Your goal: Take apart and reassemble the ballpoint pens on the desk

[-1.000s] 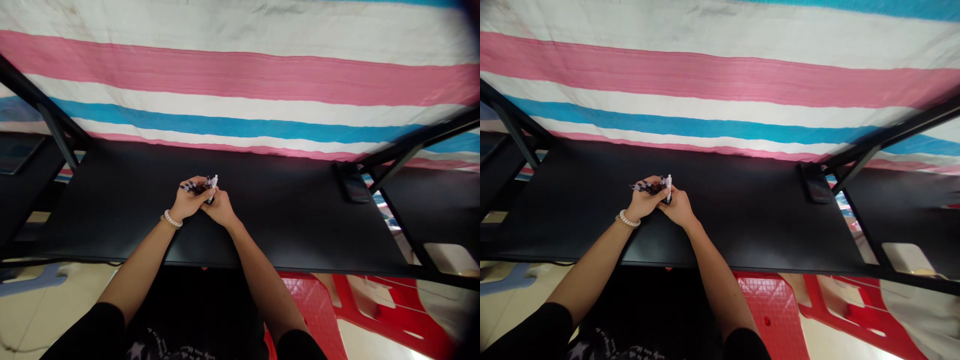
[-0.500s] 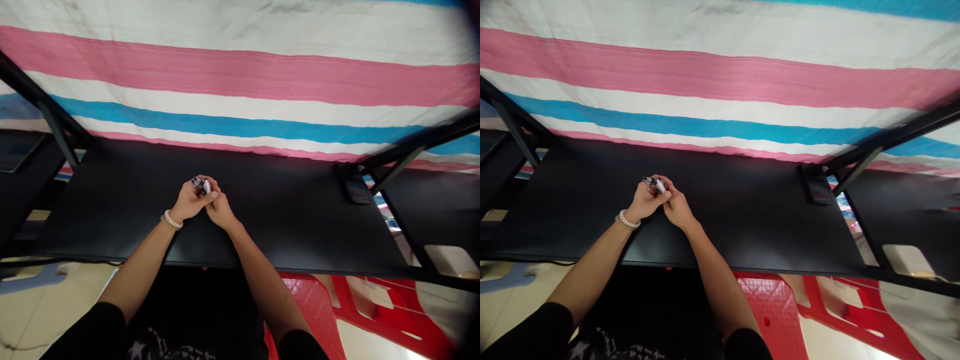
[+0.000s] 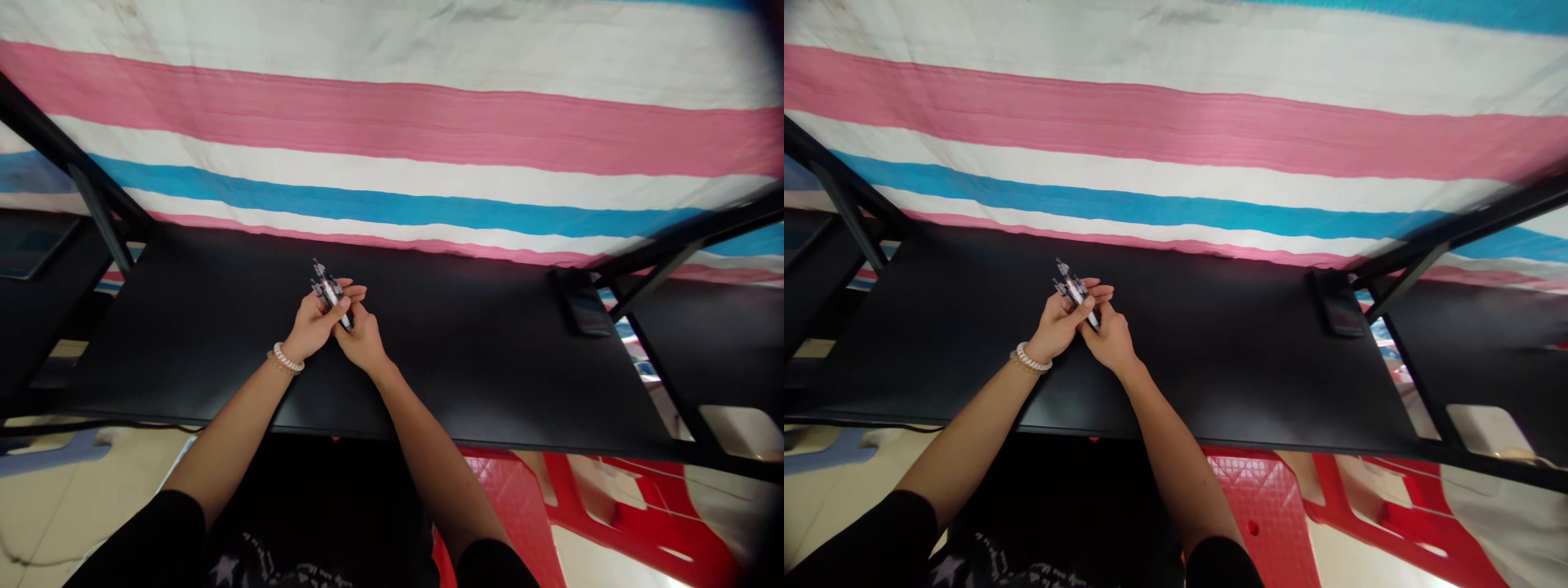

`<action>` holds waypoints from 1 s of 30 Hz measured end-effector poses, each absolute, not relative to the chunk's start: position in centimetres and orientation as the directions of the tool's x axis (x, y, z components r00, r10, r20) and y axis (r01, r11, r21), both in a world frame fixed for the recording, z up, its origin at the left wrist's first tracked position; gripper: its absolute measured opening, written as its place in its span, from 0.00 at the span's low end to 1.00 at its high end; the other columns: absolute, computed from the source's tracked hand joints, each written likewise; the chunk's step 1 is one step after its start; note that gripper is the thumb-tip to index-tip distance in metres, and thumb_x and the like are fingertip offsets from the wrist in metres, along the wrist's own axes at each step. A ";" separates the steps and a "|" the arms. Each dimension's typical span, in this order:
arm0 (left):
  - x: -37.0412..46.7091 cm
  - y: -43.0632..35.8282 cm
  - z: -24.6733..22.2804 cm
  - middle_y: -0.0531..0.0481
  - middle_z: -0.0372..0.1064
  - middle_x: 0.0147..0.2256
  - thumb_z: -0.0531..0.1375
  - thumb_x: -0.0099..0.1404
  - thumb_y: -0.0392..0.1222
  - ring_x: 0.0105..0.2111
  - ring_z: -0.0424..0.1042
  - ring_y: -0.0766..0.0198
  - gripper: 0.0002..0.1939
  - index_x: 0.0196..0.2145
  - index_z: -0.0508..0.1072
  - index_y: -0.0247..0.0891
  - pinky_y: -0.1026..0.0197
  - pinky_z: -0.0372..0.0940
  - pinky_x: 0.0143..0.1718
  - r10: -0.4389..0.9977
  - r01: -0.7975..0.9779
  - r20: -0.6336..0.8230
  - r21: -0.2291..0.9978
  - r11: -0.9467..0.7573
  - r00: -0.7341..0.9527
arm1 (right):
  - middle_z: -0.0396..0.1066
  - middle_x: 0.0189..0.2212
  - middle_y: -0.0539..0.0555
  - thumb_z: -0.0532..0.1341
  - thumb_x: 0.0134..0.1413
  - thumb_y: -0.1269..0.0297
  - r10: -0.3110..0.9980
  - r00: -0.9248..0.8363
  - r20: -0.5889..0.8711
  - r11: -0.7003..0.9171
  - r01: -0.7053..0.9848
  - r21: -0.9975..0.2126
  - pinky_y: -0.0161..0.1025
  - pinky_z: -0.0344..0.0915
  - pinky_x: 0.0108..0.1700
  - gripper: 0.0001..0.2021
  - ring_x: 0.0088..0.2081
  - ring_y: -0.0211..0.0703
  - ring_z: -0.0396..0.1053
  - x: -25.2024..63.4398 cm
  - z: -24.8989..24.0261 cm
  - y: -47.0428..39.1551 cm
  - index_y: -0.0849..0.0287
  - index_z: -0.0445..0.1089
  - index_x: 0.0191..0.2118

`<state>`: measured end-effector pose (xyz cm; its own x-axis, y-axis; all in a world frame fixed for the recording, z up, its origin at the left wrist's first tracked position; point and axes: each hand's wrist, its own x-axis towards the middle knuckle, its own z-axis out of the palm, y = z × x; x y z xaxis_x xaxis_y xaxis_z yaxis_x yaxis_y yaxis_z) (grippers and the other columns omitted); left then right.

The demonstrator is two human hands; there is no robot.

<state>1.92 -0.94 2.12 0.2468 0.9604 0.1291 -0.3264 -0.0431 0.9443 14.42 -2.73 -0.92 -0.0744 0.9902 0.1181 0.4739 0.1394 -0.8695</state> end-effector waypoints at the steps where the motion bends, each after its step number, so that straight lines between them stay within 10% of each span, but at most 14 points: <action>1: 2.0 -0.9 2.0 0.36 0.77 0.51 0.68 0.64 0.50 0.52 0.78 0.51 0.23 0.52 0.73 0.36 0.46 0.69 0.59 0.964 -0.337 0.121 0.941 -0.035 0.236 | 0.77 0.31 0.55 0.65 0.54 0.59 0.991 -0.069 0.114 0.133 0.466 -0.875 0.38 0.69 0.32 0.16 0.30 0.46 0.76 14.4 -0.8 -2.7 0.60 0.69 0.46; 30: 2.3 -0.9 1.5 0.40 0.78 0.50 0.63 0.68 0.56 0.52 0.77 0.54 0.23 0.53 0.71 0.39 0.47 0.68 0.59 0.975 -0.270 0.151 0.958 -0.102 0.166 | 0.77 0.37 0.63 0.47 0.70 0.61 0.967 -0.115 0.229 0.251 0.599 -0.760 0.44 0.71 0.35 0.14 0.32 0.51 0.76 14.4 -1.0 -2.9 0.61 0.63 0.52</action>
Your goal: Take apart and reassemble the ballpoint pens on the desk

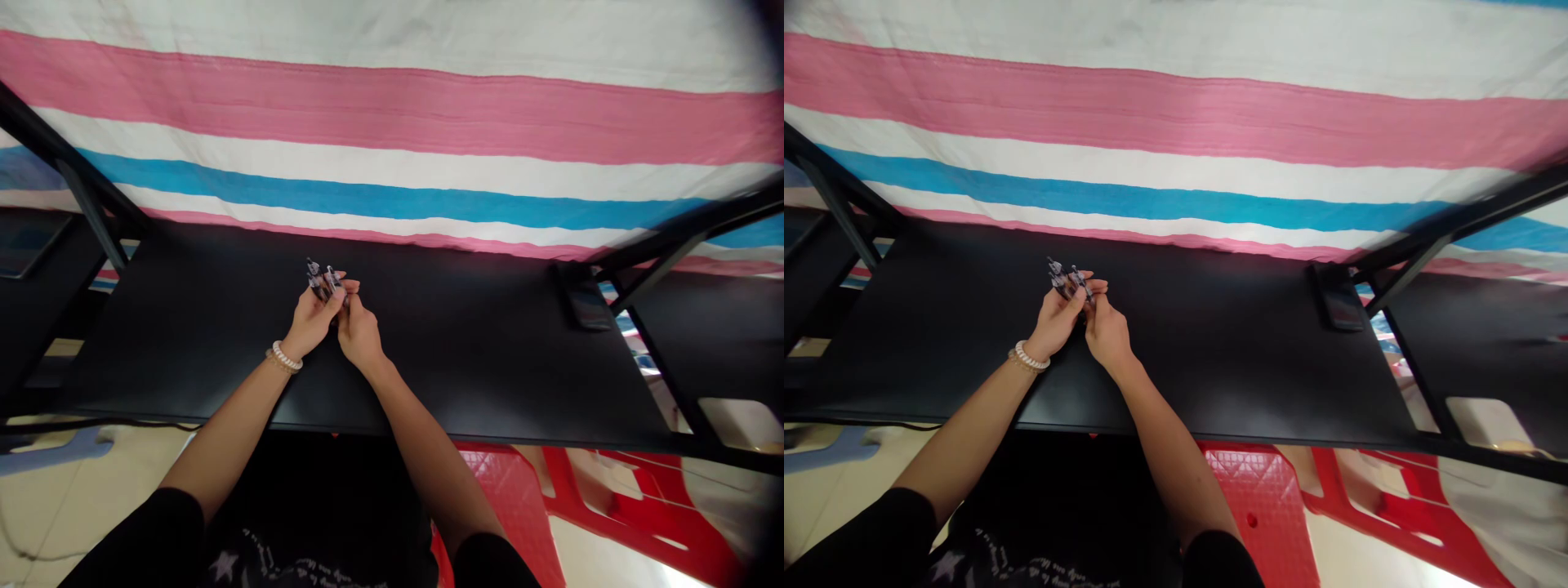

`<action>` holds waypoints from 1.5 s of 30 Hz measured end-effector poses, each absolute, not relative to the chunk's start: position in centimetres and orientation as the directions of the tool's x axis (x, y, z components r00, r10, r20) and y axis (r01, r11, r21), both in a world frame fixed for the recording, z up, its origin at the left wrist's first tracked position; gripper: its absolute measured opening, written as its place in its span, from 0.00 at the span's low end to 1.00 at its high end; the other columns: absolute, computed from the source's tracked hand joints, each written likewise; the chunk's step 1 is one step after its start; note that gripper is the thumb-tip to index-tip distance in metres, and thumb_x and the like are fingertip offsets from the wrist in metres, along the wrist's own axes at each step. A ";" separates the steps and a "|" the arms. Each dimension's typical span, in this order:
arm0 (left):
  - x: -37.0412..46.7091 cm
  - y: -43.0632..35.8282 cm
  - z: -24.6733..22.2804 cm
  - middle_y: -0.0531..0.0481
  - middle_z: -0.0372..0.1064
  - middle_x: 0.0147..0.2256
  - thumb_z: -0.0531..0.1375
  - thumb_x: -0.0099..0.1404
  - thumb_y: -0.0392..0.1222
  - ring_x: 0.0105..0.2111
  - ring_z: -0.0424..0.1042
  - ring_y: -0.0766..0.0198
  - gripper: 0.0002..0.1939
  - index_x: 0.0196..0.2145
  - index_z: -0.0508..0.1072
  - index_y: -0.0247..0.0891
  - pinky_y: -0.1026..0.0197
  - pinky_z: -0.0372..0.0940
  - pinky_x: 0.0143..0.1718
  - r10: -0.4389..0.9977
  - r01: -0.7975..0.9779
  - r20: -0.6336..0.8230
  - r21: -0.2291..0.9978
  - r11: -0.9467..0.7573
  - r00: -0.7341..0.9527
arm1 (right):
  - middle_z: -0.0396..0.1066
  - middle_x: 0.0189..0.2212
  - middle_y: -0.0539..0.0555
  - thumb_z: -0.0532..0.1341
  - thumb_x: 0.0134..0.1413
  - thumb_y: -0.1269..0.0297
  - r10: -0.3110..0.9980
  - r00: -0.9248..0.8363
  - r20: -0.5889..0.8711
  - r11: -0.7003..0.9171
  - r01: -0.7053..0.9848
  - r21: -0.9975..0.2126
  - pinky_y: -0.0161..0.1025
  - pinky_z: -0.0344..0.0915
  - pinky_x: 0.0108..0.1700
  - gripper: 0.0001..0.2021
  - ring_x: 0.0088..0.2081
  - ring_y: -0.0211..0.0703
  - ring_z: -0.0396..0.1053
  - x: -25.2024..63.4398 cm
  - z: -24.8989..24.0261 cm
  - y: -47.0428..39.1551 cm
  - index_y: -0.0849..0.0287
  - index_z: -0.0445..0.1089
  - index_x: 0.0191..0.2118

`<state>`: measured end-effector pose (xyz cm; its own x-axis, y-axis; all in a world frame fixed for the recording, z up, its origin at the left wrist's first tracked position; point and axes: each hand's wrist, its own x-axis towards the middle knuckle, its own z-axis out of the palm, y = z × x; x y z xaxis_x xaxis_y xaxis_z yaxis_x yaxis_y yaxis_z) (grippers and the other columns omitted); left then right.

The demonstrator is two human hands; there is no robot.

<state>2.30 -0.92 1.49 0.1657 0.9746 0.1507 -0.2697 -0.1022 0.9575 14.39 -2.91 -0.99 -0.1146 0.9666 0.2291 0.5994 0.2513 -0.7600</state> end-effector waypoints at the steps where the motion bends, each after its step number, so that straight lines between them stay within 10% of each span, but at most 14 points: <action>1: 2.4 -1.0 1.6 0.40 0.78 0.50 0.66 0.66 0.54 0.52 0.77 0.54 0.24 0.53 0.70 0.39 0.47 0.68 0.59 0.975 -0.250 0.155 0.962 -0.112 0.158 | 0.77 0.39 0.64 0.47 0.69 0.62 0.963 -0.118 0.241 0.262 0.606 -0.751 0.45 0.72 0.36 0.15 0.33 0.51 0.76 14.4 -1.1 -2.9 0.61 0.62 0.54; 30: 2.2 -1.0 1.7 0.42 0.79 0.46 0.56 0.73 0.56 0.47 0.78 0.57 0.18 0.48 0.72 0.39 0.53 0.68 0.54 0.968 0.099 0.241 0.964 -0.247 0.071 | 0.73 0.52 0.66 0.47 0.71 0.60 0.959 -0.183 0.218 0.280 0.482 -0.830 0.51 0.74 0.48 0.18 0.47 0.54 0.77 14.4 -0.7 -2.9 0.59 0.56 0.61; 45: 2.5 -0.7 0.6 0.41 0.80 0.43 0.58 0.71 0.58 0.44 0.80 0.55 0.19 0.42 0.72 0.38 0.51 0.71 0.51 0.987 -0.139 0.158 0.977 -0.161 -0.034 | 0.72 0.50 0.64 0.58 0.61 0.60 0.915 -0.296 0.276 0.379 0.385 -0.842 0.53 0.74 0.48 0.23 0.46 0.54 0.76 14.7 -0.6 -2.9 0.60 0.55 0.59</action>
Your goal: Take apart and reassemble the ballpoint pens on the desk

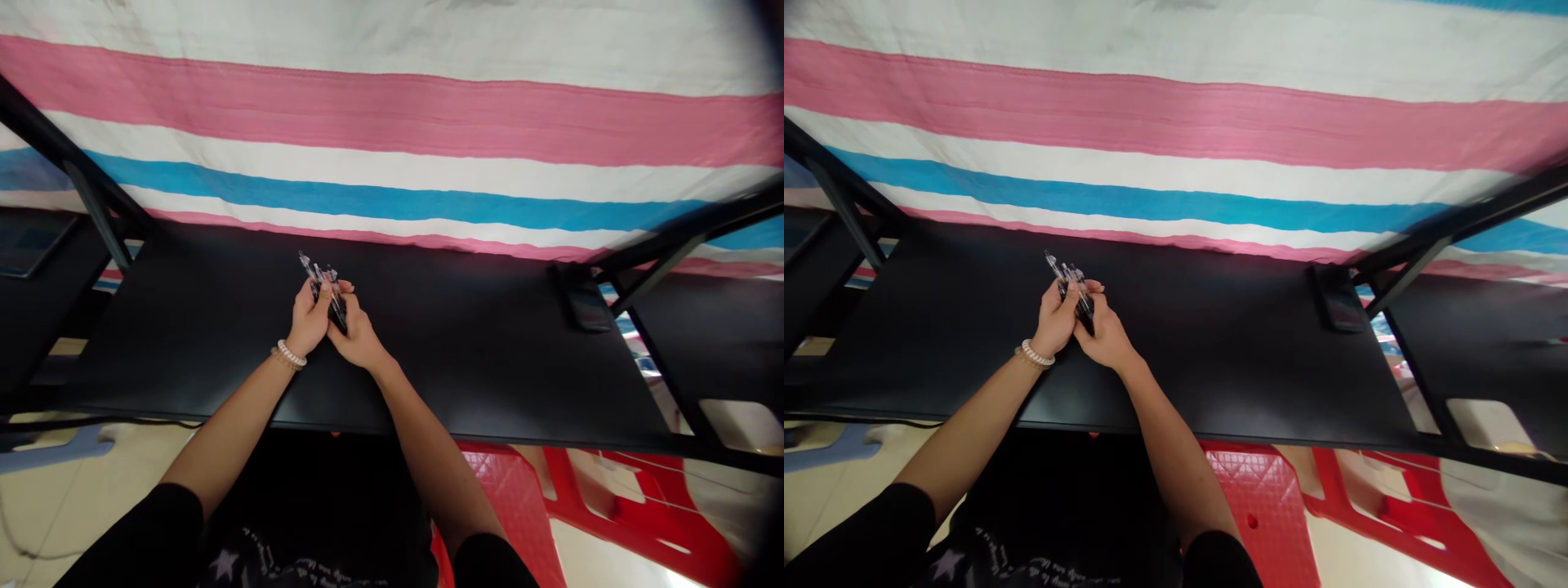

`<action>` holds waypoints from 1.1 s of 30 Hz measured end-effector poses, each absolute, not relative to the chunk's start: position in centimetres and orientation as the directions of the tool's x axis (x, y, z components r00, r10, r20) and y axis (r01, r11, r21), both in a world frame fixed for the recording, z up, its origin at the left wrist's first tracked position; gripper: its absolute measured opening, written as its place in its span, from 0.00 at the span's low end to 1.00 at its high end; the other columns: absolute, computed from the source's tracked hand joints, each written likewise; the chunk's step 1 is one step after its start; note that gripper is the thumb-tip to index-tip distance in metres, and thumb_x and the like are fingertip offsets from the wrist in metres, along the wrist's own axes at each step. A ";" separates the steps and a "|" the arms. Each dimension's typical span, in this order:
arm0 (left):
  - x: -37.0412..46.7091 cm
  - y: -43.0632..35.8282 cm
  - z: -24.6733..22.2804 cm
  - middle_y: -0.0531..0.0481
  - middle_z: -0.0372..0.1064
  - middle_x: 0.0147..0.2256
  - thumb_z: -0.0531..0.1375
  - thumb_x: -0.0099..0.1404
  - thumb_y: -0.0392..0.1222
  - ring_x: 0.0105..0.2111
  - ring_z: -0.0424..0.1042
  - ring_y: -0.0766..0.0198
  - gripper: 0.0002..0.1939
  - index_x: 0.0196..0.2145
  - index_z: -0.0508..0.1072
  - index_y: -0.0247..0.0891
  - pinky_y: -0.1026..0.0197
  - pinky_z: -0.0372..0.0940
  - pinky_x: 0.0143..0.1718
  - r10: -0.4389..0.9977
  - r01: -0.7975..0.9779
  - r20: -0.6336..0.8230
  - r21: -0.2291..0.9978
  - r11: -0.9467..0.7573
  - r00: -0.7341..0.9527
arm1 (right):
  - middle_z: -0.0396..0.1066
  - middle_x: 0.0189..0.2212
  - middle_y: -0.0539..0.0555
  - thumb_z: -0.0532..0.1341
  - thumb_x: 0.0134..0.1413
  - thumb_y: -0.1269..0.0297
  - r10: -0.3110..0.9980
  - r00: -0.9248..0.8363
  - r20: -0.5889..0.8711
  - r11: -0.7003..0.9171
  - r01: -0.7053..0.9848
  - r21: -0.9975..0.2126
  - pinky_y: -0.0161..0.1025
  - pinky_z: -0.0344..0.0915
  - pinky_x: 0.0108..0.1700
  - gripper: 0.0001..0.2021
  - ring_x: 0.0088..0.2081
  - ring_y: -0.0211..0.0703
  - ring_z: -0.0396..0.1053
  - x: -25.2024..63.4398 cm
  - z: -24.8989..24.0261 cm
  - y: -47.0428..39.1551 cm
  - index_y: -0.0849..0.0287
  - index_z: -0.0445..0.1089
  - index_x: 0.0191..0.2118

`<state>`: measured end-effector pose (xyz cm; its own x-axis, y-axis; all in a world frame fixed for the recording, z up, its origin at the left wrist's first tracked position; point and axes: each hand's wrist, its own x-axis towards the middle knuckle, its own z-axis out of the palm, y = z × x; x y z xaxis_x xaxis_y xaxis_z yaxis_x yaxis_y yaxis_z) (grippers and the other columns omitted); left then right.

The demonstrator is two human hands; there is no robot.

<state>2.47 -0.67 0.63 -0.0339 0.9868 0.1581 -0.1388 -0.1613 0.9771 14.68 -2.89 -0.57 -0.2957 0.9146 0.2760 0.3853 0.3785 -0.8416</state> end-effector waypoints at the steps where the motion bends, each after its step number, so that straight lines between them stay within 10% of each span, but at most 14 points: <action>1: 2.5 -0.6 0.6 0.41 0.80 0.43 0.58 0.71 0.58 0.43 0.80 0.55 0.19 0.41 0.73 0.38 0.51 0.72 0.51 0.989 -0.163 0.144 0.975 -0.148 -0.038 | 0.72 0.50 0.64 0.60 0.59 0.61 0.909 -0.307 0.280 0.387 0.378 -0.841 0.53 0.74 0.48 0.26 0.46 0.54 0.76 14.7 -0.6 -2.9 0.60 0.54 0.60; 33: 3.1 0.0 0.2 0.49 0.75 0.34 0.66 0.64 0.56 0.39 0.79 0.59 0.17 0.35 0.70 0.39 0.52 0.72 0.48 0.996 -0.438 -0.021 0.899 -0.017 -0.082 | 0.66 0.61 0.66 0.45 0.73 0.57 0.940 -0.209 0.269 0.337 0.469 -0.816 0.56 0.62 0.68 0.24 0.66 0.53 0.63 13.9 -0.7 -3.0 0.61 0.58 0.66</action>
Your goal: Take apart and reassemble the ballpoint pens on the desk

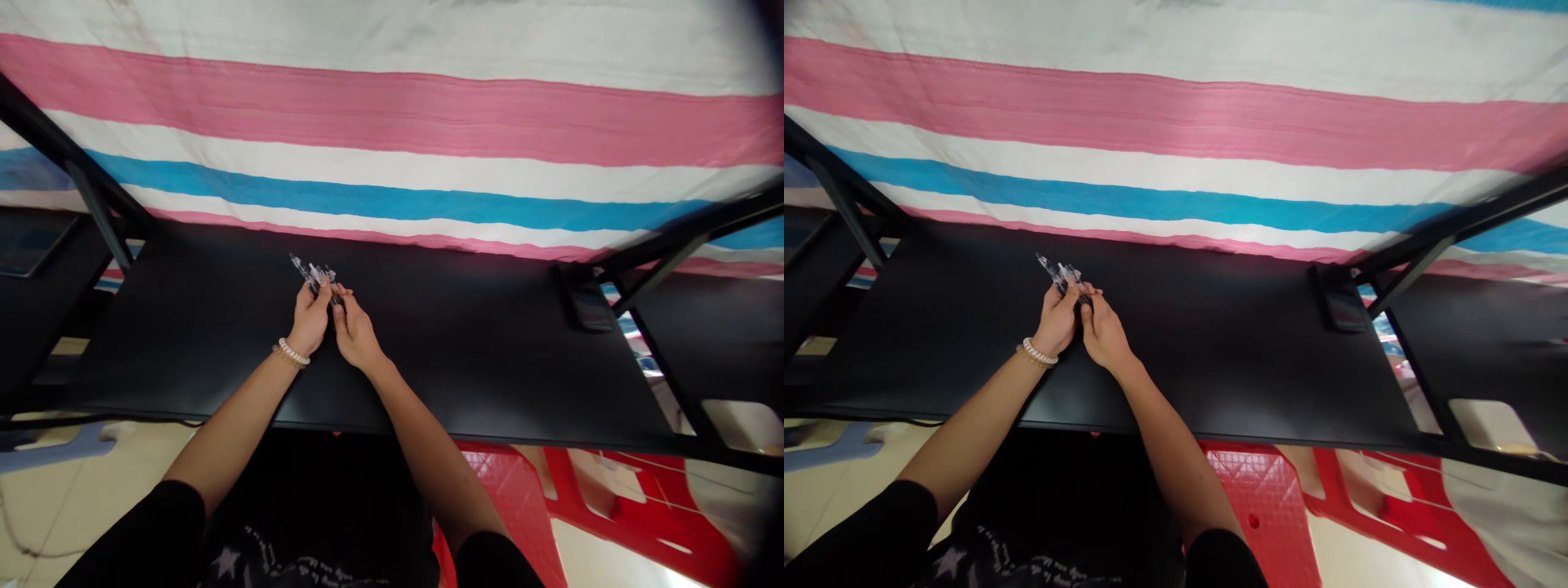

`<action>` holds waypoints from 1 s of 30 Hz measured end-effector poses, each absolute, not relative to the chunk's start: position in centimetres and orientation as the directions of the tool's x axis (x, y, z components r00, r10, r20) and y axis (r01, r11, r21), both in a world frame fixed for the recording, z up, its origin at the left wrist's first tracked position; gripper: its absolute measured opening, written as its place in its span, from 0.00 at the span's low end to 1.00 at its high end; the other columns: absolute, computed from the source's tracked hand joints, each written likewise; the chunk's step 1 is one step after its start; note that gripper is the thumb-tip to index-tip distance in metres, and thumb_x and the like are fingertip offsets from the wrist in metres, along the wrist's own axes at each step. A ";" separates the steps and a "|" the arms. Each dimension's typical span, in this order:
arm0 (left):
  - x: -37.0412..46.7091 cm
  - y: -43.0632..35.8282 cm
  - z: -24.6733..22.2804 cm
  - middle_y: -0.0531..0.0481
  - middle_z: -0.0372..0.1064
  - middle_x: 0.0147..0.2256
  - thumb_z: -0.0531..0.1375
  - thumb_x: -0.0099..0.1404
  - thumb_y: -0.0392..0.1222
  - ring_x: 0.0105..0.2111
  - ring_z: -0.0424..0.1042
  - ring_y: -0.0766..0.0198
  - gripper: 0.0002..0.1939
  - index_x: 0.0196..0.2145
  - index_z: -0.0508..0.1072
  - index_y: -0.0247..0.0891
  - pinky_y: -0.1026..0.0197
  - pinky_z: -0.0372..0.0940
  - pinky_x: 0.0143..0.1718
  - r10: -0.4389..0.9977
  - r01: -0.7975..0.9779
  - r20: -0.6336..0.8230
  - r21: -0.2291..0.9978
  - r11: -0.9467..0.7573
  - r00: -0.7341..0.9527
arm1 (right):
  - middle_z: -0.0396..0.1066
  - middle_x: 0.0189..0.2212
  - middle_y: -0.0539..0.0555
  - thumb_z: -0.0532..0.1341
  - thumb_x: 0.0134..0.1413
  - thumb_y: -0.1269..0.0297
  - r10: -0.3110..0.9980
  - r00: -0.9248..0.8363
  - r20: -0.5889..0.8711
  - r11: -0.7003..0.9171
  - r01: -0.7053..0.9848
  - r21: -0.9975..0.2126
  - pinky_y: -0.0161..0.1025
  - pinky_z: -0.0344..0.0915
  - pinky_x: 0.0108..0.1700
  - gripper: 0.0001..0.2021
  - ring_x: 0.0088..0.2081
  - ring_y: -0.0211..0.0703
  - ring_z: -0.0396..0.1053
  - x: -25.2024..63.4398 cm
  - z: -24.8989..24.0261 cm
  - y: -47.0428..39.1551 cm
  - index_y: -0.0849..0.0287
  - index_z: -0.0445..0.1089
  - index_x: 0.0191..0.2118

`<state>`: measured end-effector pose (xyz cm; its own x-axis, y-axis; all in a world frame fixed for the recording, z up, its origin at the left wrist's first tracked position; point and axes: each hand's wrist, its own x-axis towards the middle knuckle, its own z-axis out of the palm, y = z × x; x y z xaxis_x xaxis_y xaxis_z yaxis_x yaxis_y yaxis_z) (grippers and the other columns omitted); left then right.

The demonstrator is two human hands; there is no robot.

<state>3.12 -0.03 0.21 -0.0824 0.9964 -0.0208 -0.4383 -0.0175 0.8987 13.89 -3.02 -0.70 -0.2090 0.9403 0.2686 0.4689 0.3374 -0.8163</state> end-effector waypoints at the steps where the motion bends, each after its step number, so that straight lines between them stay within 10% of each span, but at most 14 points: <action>1: 3.1 0.0 0.2 0.49 0.75 0.34 0.66 0.64 0.54 0.39 0.79 0.59 0.16 0.36 0.70 0.39 0.52 0.72 0.49 0.995 -0.447 -0.025 0.894 -0.019 -0.092 | 0.67 0.60 0.67 0.44 0.73 0.58 0.941 -0.190 0.281 0.339 0.480 -0.809 0.56 0.63 0.66 0.23 0.64 0.54 0.65 13.9 -0.7 -3.0 0.62 0.60 0.65; 30: 3.1 -0.4 1.3 0.53 0.71 0.33 0.67 0.64 0.52 0.40 0.77 0.63 0.15 0.36 0.66 0.41 0.54 0.72 0.49 0.999 -0.527 -0.032 0.850 0.005 -0.042 | 0.75 0.50 0.59 0.55 0.70 0.57 0.905 -0.055 0.422 0.379 0.558 -0.738 0.47 0.76 0.55 0.19 0.50 0.48 0.75 13.5 0.1 -3.8 0.53 0.75 0.58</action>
